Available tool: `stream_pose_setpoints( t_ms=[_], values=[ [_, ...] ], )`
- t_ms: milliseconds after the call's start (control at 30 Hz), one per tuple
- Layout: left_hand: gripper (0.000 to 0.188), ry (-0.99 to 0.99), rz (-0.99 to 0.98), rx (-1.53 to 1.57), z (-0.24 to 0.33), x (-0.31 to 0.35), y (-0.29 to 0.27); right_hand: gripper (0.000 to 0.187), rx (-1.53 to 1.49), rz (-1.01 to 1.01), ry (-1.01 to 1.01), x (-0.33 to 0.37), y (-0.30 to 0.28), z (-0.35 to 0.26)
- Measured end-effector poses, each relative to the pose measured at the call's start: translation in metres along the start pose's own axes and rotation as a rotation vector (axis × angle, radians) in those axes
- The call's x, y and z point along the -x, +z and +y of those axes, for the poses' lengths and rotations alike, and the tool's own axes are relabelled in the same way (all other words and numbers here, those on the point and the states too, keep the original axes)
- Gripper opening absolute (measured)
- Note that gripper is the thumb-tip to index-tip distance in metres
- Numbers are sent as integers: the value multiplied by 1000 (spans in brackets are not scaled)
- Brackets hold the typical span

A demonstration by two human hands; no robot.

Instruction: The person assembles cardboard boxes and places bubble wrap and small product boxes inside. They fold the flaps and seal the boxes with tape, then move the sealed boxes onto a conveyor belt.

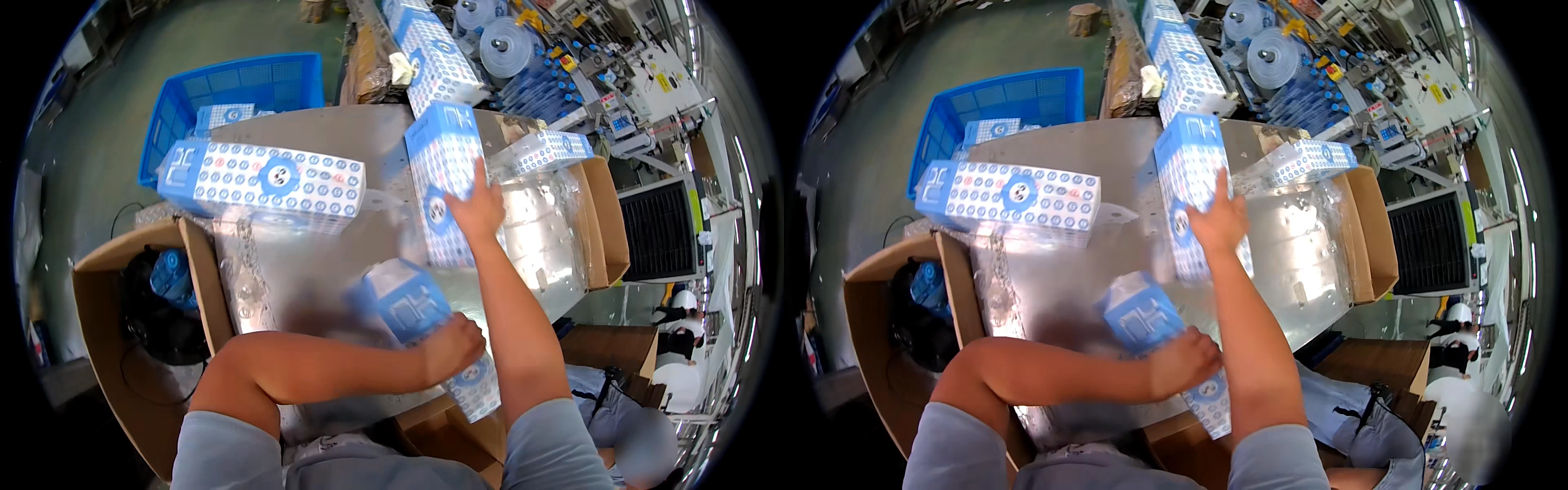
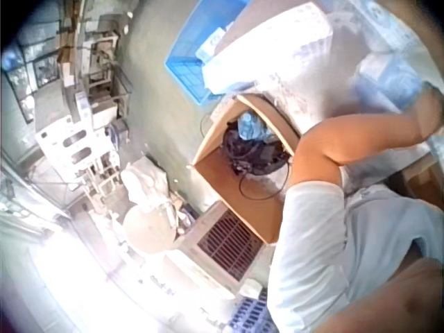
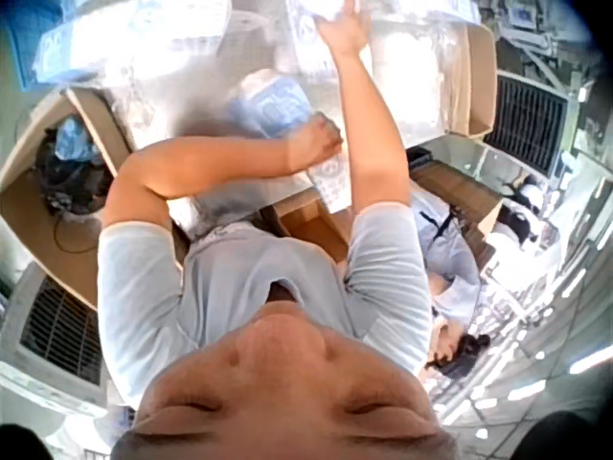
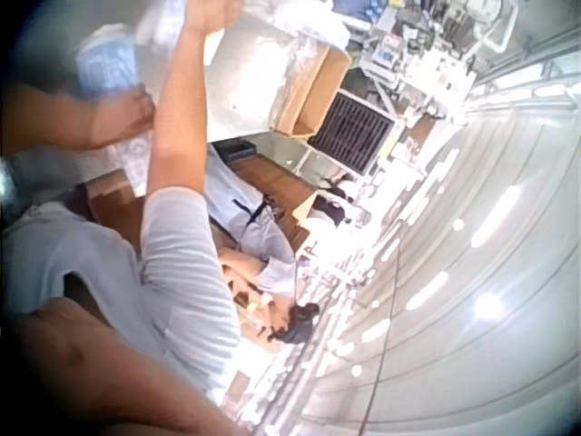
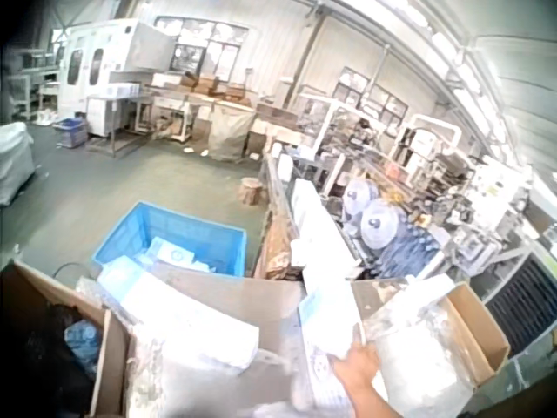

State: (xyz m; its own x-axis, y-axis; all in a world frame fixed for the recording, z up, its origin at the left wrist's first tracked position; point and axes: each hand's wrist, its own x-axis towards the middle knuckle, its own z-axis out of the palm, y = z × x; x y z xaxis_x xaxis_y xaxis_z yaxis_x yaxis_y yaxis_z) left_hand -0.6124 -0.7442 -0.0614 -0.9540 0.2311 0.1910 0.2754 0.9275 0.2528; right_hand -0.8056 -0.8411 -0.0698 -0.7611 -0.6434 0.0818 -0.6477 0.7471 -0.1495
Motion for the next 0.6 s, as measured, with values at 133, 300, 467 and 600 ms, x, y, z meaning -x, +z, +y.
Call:
stream_pose_setpoints(
  t_ms=[133, 300, 467, 600],
  values=[
    [27, 162, 59, -294, 64, 5, -29, 101, -177, 169, -339, 73, -12, 80],
    [29, 325, 37, -633, 120, 5, -39, 99, -460, 361, -398, 164, -22, 132],
    [29, 436, -47, -670, 174, -1, -43, 95, -795, 409, -160, 210, -64, 177],
    [28, 387, 44, -539, 220, -11, -36, 91, -560, 550, -306, 265, -118, 220]
  ],
)
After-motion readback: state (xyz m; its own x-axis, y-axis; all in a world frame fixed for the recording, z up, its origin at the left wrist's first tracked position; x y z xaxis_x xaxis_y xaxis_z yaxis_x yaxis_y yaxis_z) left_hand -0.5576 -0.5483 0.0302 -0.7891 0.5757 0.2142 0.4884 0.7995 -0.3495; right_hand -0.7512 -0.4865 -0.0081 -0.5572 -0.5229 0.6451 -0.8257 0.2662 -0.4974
